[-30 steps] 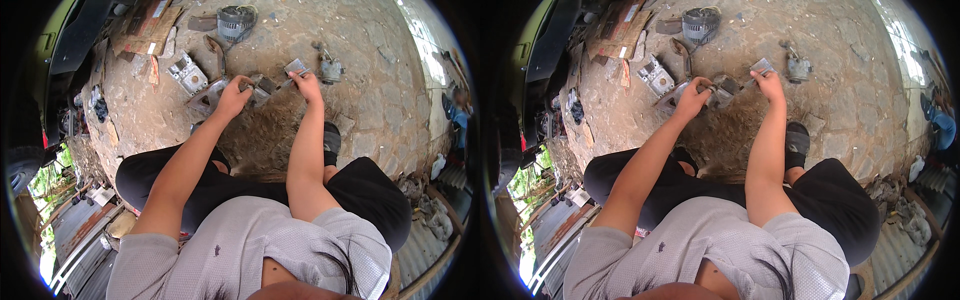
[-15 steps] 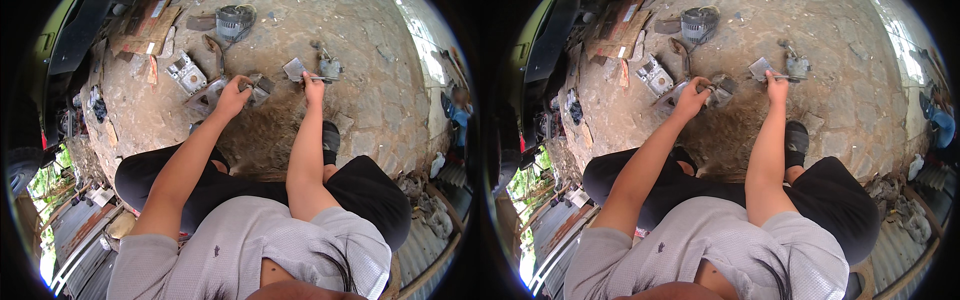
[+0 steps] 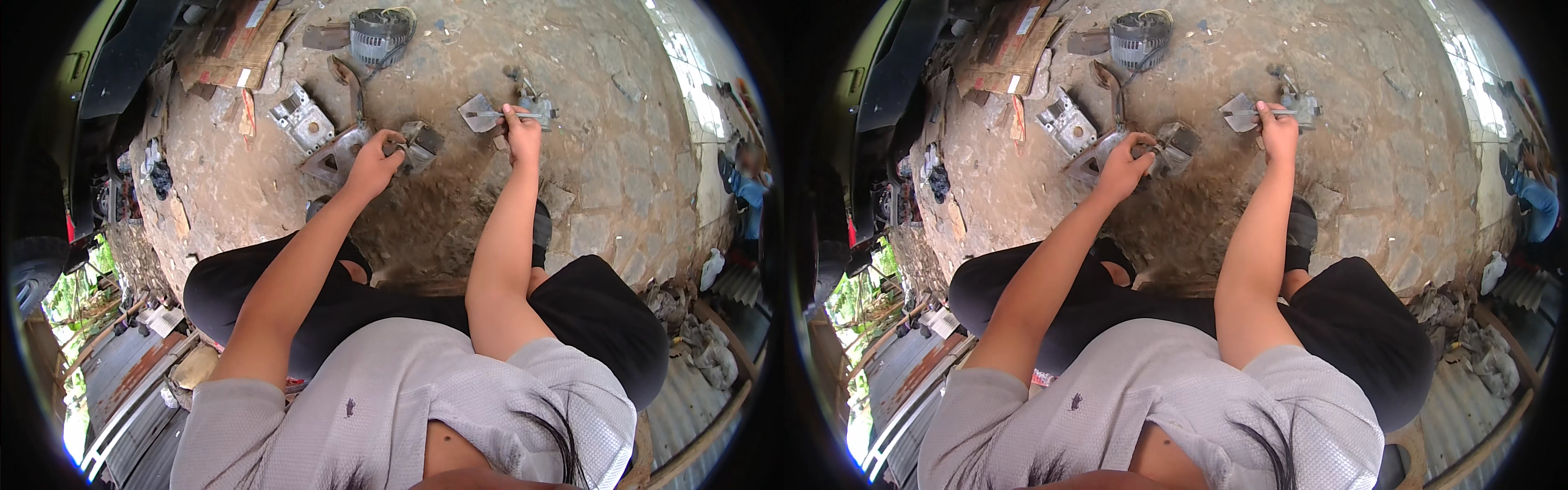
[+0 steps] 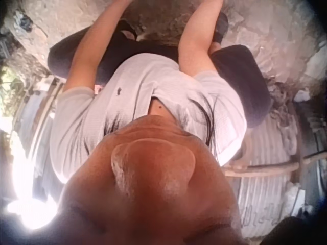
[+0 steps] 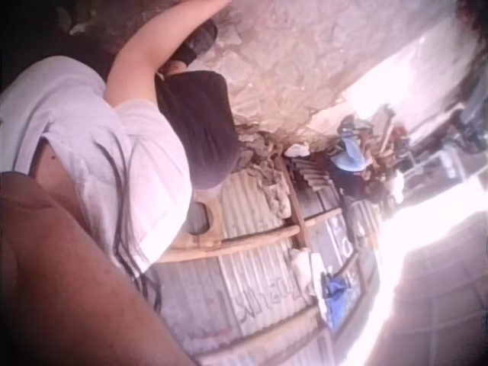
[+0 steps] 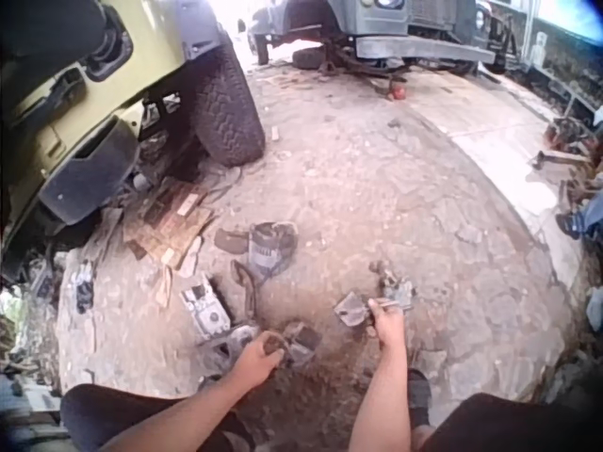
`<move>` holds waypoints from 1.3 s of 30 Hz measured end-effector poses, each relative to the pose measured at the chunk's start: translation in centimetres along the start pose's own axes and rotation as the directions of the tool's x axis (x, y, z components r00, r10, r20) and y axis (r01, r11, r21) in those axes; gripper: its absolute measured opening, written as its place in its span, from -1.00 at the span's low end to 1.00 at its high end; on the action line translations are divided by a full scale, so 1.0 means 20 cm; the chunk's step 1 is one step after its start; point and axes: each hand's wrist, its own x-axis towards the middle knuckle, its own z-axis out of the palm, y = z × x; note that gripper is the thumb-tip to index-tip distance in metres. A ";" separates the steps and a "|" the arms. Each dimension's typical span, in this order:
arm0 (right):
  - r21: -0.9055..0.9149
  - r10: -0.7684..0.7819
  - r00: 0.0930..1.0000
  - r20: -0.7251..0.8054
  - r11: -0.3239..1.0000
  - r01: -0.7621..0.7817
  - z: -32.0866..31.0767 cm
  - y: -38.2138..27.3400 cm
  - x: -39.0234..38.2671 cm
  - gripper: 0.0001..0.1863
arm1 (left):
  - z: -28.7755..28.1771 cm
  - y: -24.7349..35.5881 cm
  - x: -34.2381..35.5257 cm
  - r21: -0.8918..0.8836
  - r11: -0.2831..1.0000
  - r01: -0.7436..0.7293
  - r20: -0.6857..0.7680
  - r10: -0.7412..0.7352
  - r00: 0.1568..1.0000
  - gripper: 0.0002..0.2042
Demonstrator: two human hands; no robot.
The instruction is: The person sits on the floor and uses a small metal tool to scrape and clean the surfaces of several disassembled mechanical parts. They repeatedly rub the tool against the metal components, turning them over to access different sides.
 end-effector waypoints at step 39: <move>-0.456 -0.124 0.990 0.071 0.878 0.143 0.29 0.20 -0.10 -0.68 | -0.02 0.03 -0.01 -0.002 1.000 0.021 0.004 -0.021 1.000 -0.72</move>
